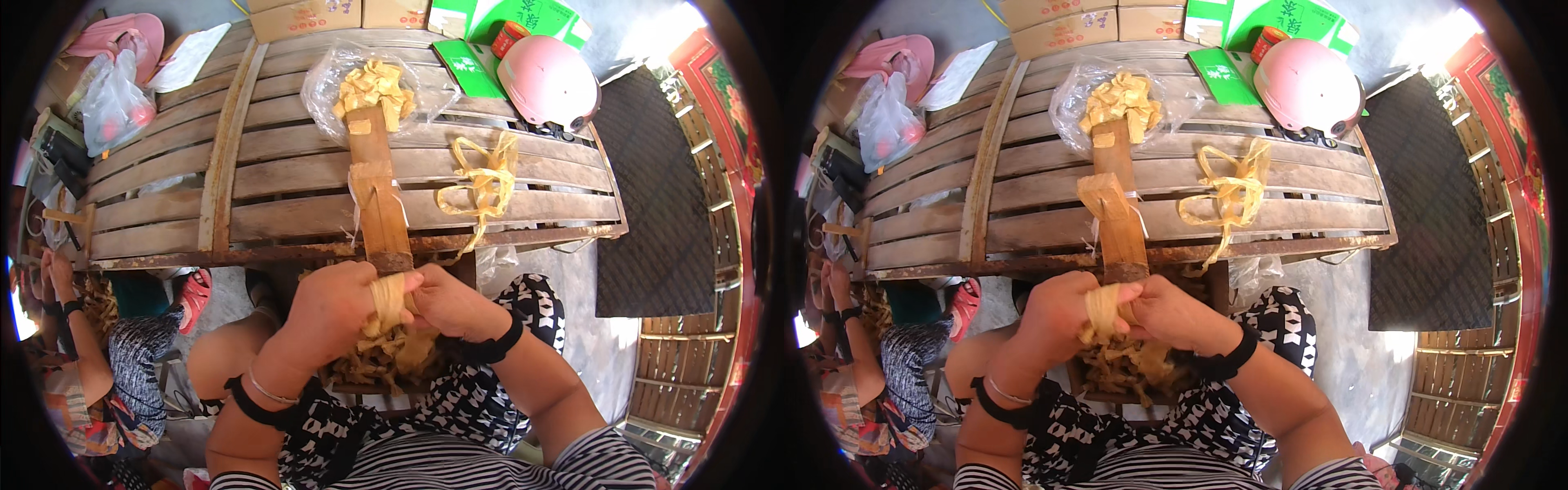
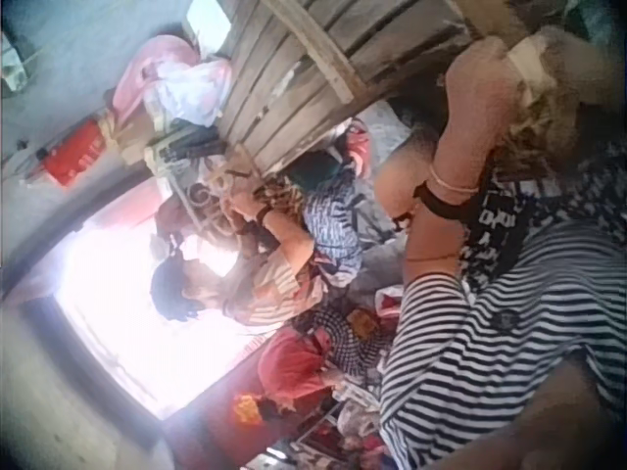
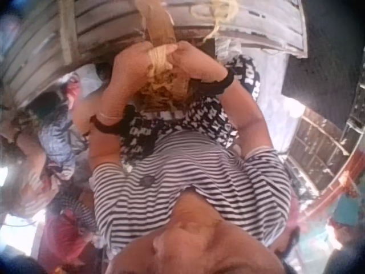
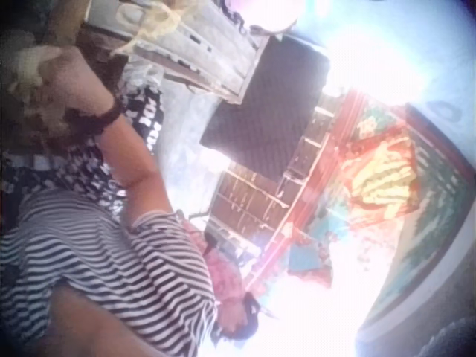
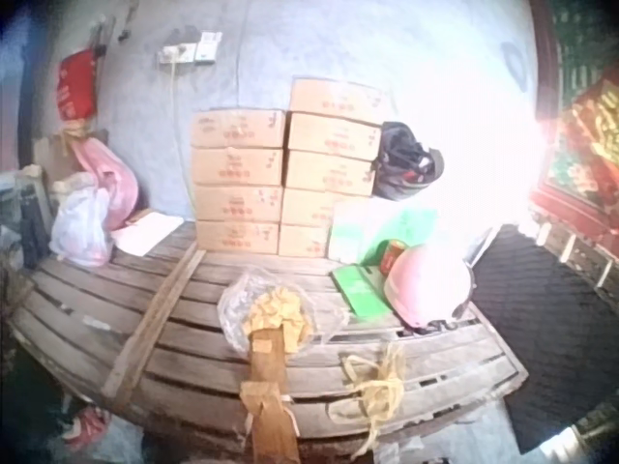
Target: The person weaves strips of dried leaves by hand, folding and tucking them around a central bundle and onto a wooden base.
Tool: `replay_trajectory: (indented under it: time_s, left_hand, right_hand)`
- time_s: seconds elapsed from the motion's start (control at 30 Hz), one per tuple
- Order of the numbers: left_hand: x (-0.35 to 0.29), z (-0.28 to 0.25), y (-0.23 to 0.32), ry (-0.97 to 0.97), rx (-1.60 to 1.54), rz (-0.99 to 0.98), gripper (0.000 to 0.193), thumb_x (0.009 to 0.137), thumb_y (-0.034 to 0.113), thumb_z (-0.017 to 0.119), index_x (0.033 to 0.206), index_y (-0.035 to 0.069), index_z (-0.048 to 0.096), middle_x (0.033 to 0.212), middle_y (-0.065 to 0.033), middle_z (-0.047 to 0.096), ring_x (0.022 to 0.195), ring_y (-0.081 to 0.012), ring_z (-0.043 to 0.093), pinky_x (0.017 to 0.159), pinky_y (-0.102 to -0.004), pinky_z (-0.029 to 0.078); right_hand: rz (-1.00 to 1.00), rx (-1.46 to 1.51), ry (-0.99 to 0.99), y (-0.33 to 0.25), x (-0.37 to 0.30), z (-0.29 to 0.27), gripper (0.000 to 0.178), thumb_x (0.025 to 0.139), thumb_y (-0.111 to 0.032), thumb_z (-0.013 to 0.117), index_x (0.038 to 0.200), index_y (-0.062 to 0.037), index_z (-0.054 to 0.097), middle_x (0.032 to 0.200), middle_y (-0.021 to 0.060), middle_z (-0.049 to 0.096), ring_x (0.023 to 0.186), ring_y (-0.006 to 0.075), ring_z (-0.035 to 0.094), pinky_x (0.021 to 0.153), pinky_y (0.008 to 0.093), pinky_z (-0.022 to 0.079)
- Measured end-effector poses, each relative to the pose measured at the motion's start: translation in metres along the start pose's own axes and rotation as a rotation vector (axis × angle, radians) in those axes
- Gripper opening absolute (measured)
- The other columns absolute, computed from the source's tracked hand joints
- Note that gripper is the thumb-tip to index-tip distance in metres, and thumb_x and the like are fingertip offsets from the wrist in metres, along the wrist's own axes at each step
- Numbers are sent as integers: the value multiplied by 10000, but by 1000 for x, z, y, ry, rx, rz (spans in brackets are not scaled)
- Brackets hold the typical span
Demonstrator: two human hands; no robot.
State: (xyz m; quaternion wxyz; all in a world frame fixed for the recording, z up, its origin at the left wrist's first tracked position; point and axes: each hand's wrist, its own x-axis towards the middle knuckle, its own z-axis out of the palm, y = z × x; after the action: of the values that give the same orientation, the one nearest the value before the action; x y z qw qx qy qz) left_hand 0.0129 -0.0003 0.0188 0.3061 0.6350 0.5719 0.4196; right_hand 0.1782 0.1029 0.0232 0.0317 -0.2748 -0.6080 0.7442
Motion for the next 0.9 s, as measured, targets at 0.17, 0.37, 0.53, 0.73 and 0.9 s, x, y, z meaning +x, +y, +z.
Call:
replay_trajectory:
  time_s: [0.17,0.37,0.53,0.73,0.9]
  left_hand:
    - [-3,14,-8,206,361,299,238,769,312,760,926,137,722,808,-27,593,759,-223,602,849,-390,457]
    - [-6,18,-1,489,561,114,193,792,209,729,969,131,729,1123,-62,645,1057,-252,624,1009,-444,374]
    - [-9,16,-6,132,553,-102,210,794,133,703,995,75,696,1254,-89,597,1182,-293,554,1021,-478,358]
    - [-7,8,-10,91,297,40,97,784,50,669,880,35,668,1242,-87,597,1207,-268,544,1037,-471,362]
    - [-9,-18,2,283,-391,1,65,864,4,652,871,-57,671,1071,-113,657,1038,-240,638,920,-365,492]
  right_hand:
    - [268,608,-115,26,1,14,121,941,-110,559,865,-76,647,729,-29,590,538,52,504,455,185,355]
    - [-198,282,256,11,0,14,196,991,-165,570,1074,-31,687,898,4,677,699,72,611,584,199,472]
    - [-486,-568,145,17,-1,1,227,971,-214,587,945,4,646,818,100,667,654,227,634,584,325,494]
    - [-218,-519,123,17,-2,5,310,983,-310,533,873,-27,596,617,90,541,534,278,552,508,337,417]
    - [94,258,-165,-3,-12,-3,451,1016,-409,476,875,-11,636,567,-53,399,477,84,326,471,251,255]
